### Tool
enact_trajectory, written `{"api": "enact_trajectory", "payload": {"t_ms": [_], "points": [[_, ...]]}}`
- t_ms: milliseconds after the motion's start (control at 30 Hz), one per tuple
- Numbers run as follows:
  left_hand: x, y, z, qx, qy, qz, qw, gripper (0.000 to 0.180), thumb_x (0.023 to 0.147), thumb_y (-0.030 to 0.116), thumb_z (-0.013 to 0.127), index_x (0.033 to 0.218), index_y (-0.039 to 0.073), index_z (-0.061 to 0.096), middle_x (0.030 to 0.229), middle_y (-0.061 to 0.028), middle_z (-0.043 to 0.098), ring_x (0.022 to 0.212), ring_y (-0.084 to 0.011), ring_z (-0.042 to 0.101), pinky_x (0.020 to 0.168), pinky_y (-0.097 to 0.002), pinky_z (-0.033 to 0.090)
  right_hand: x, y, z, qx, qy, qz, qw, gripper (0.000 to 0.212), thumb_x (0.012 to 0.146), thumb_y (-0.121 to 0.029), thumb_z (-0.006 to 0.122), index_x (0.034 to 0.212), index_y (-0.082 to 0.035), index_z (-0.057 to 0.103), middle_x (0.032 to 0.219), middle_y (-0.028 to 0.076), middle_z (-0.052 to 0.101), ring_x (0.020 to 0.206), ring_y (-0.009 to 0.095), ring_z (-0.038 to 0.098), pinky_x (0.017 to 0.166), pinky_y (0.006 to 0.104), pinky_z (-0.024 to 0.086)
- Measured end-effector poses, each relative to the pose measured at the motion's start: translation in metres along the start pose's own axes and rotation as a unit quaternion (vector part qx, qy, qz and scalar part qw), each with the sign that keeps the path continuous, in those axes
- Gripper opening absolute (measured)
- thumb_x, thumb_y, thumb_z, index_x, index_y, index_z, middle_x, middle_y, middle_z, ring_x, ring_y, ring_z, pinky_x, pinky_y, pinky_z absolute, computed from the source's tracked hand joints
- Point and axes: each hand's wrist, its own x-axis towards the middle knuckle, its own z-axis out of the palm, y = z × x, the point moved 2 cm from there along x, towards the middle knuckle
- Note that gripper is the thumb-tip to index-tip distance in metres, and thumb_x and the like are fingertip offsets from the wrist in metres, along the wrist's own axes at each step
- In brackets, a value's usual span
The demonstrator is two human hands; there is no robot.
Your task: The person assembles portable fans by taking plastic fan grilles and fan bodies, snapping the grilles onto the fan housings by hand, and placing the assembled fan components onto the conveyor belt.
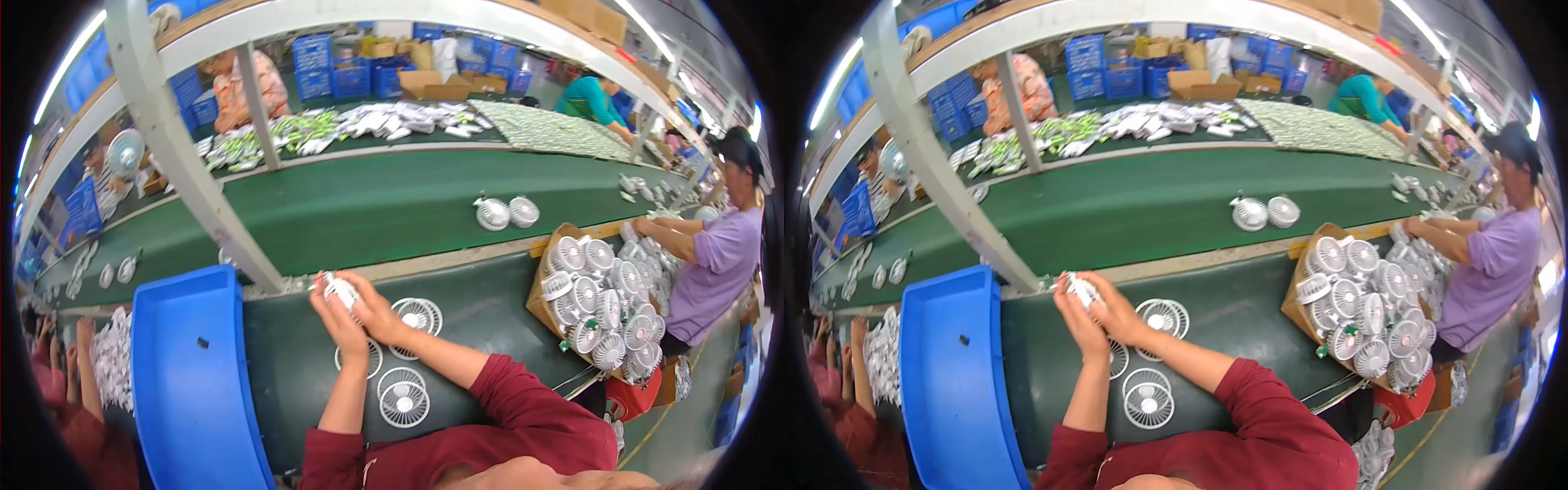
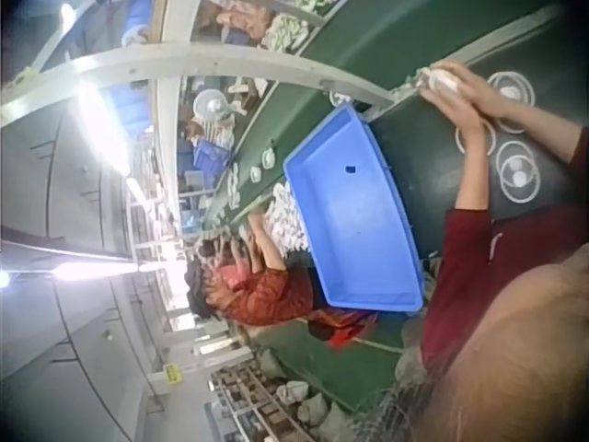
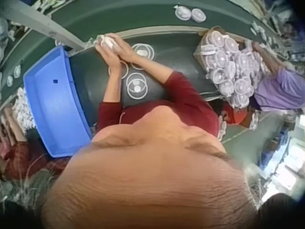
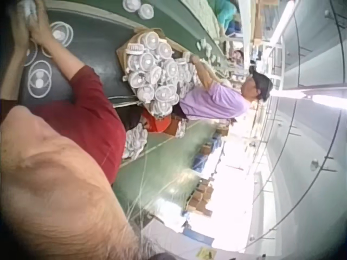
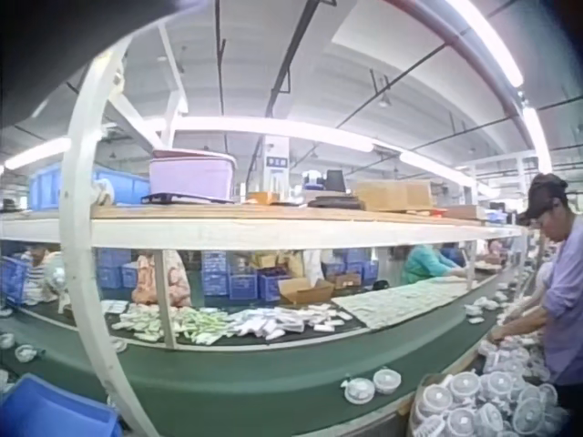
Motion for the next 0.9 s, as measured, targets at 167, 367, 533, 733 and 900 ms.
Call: {"api": "enact_trajectory", "payload": {"t_ms": [167, 367, 533, 733, 900], "points": [[0.005, 0.001, 0.012, 0.049, -0.075, -0.020, 0.996, 0.044, 0.102, 0.026, 0.028, 0.135, -0.002, 0.035, 0.138, -0.0166, 0.039, 0.129, -0.0270, 0.038, 0.108, -0.0359, 0.028, 0.006, 0.007, -0.030, -0.062, -0.012, 0.045, 0.997, 0.051, 0.088, -0.017, 0.050, 0.137, -0.006, 0.038, 0.131, 0.015, 0.048, 0.120, 0.028, 0.049, 0.103, 0.0343, 0.036], [0.010, -0.030, -0.001, 0.142, -0.180, -0.036, 0.973, 0.050, 0.096, 0.030, 0.049, 0.135, 0.001, 0.038, 0.135, -0.0253, 0.043, 0.125, -0.0364, 0.043, 0.103, -0.0422, 0.034, 0.023, 0.035, -0.114, -0.327, 0.176, 0.003, 0.929, 0.059, 0.081, -0.020, 0.069, 0.132, -0.004, 0.046, 0.135, 0.022, 0.044, 0.125, 0.037, 0.043, 0.105, 0.0430, 0.034], [0.035, -0.028, -0.010, 0.272, -0.127, 0.049, 0.953, 0.044, 0.092, 0.028, 0.057, 0.131, 0.009, 0.047, 0.139, -0.0201, 0.039, 0.130, -0.0358, 0.037, 0.105, -0.0434, 0.033, 0.015, -0.009, -0.116, -0.527, 0.193, -0.042, 0.827, 0.044, 0.078, -0.014, 0.070, 0.119, -0.003, 0.057, 0.129, 0.023, 0.050, 0.119, 0.040, 0.046, 0.100, 0.0455, 0.038], [0.119, -0.059, 0.000, 0.370, -0.092, 0.142, 0.913, 0.052, 0.085, 0.024, 0.064, 0.129, 0.005, 0.043, 0.138, -0.0294, 0.032, 0.127, -0.0468, 0.033, 0.106, -0.0509, 0.029, -0.012, -0.026, -0.010, -0.294, -0.283, -0.019, 0.913, 0.064, 0.069, -0.029, 0.078, 0.125, -0.008, 0.054, 0.131, 0.019, 0.050, 0.123, 0.035, 0.045, 0.103, 0.0416, 0.037], [0.177, -0.068, 0.009, 0.581, -0.093, -0.032, 0.808, 0.063, 0.082, 0.032, 0.067, 0.135, 0.011, 0.040, 0.148, -0.0196, 0.023, 0.136, -0.0416, 0.022, 0.107, -0.0573, 0.024, -0.046, -0.015, 0.026, -0.457, -0.383, -0.065, 0.800, 0.075, 0.061, -0.027, 0.083, 0.129, -0.013, 0.053, 0.138, 0.020, 0.041, 0.127, 0.036, 0.038, 0.099, 0.0470, 0.037]]}}
